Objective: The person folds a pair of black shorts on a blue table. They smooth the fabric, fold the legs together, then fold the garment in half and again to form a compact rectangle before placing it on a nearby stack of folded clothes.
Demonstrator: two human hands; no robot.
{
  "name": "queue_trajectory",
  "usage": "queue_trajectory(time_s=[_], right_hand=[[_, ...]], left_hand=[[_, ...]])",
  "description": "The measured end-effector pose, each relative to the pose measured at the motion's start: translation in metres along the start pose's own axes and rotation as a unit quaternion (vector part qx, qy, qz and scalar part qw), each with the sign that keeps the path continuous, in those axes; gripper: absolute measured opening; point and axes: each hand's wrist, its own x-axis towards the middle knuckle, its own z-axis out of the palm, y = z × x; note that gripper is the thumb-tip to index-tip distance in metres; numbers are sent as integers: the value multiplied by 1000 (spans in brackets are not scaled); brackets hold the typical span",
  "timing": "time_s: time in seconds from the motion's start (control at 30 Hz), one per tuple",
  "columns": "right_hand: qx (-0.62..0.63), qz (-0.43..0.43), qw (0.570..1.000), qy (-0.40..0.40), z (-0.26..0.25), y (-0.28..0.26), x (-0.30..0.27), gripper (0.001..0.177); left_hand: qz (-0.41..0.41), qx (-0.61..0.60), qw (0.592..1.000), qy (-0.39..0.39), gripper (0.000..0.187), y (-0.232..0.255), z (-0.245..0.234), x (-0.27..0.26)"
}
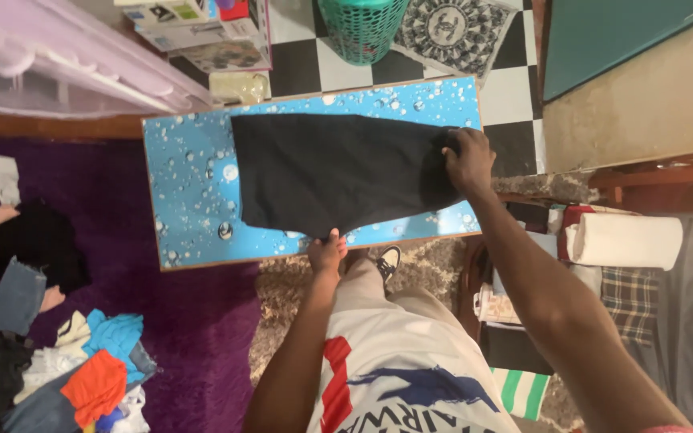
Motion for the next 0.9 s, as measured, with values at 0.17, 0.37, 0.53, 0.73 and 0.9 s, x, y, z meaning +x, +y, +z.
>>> queue_trajectory(time_s=[0.17,0.37,0.53,0.73,0.9], right_hand=[[-11,-78,996,-40,3,11,34,54],[-107,31,965,-239,16,3,72,48],[41,1,976,-213,9,-10,56,39],[46,0,979,-201,20,-27,32,37],[30,39,977,-209,28,-28,30,35]], left_hand=[[-94,-28,989,109,27,32,26,-26],[-145,-112,968,171,30,42,25,-17],[-34,-60,976,204,30,59,-2,13],[-110,-90,972,187,40,102,0,1],[-165,-40,982,82,39,48,51,-15]])
